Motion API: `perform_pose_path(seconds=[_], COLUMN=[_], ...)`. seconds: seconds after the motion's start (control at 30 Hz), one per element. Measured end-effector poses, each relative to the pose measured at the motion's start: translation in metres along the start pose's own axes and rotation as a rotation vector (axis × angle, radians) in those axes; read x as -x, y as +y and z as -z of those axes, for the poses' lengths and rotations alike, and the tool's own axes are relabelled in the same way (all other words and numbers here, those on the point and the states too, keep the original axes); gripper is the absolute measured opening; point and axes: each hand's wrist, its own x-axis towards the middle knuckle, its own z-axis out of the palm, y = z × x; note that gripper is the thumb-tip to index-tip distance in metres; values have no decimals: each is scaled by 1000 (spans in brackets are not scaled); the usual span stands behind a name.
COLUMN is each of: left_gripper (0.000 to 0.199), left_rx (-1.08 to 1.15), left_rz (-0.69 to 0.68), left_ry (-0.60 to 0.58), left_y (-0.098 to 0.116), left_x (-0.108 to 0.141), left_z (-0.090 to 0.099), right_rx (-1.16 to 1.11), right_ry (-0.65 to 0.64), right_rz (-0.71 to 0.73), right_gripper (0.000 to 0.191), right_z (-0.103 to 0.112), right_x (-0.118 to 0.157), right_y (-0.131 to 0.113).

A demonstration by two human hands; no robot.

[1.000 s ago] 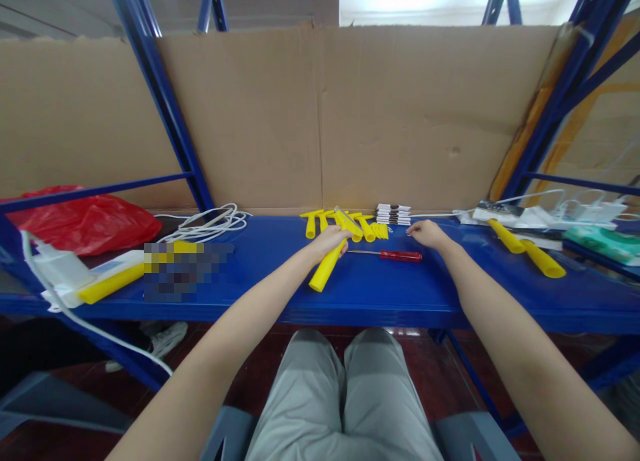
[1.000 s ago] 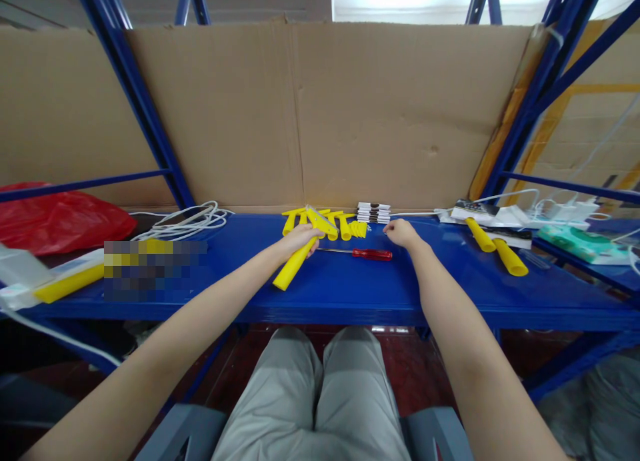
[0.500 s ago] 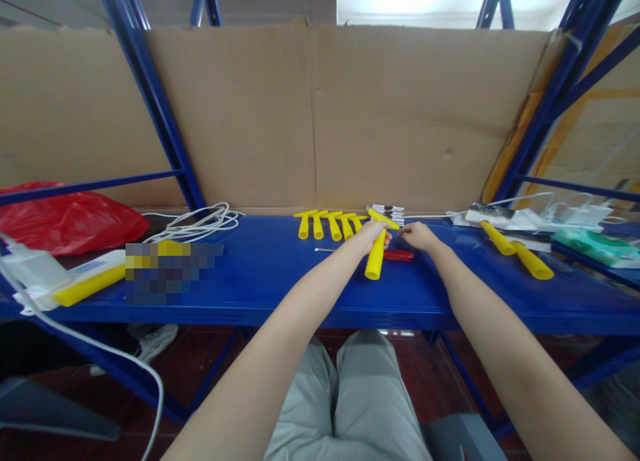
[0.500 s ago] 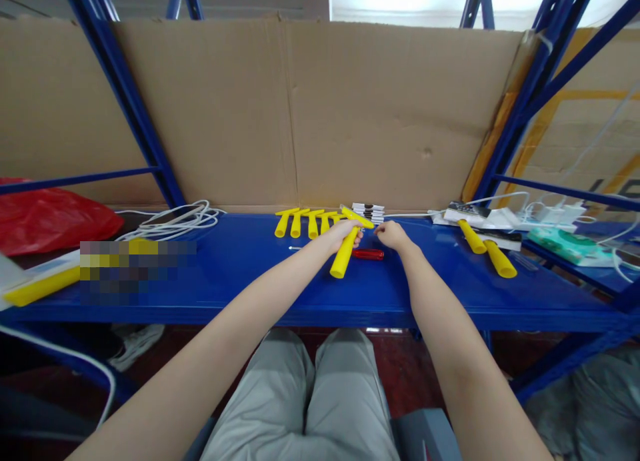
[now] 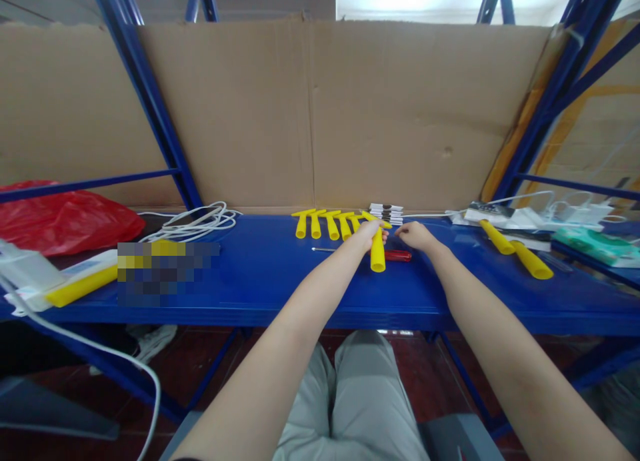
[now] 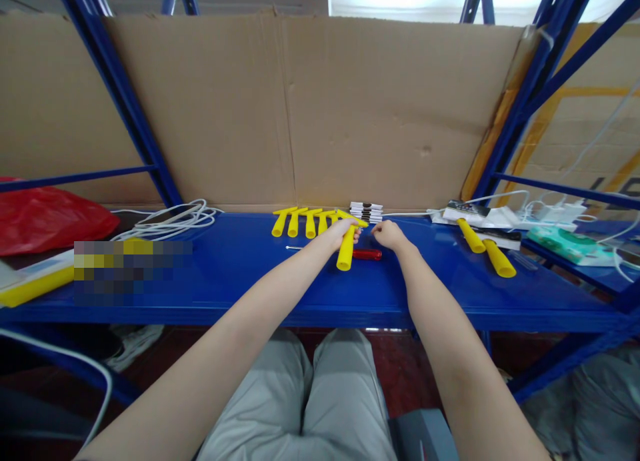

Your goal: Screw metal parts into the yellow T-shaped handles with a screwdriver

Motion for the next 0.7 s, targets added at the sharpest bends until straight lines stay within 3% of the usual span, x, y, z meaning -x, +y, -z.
perform_pose_path(seconds=[0.23,0.33,0.53,0.7], left_gripper=[14,15,10,14], left_rx=[36,29,-144,43], left_rz=[-55,-98,-326,-395], left_ry=[-5,17,174,283], left_y=[16,28,52,49], left_x=[7,15,41,56], left_z=[24,49,109,138], right_rx=[-60,-87,-61,-34], right_ry=[-23,-68,-145,-137], right_rz=[86,158,206,167], right_gripper=[37,40,44,42], right_z=[0,-1,-3,-5], right_x=[1,1,-2,-3], right_y=[-3,-10,-17,-14])
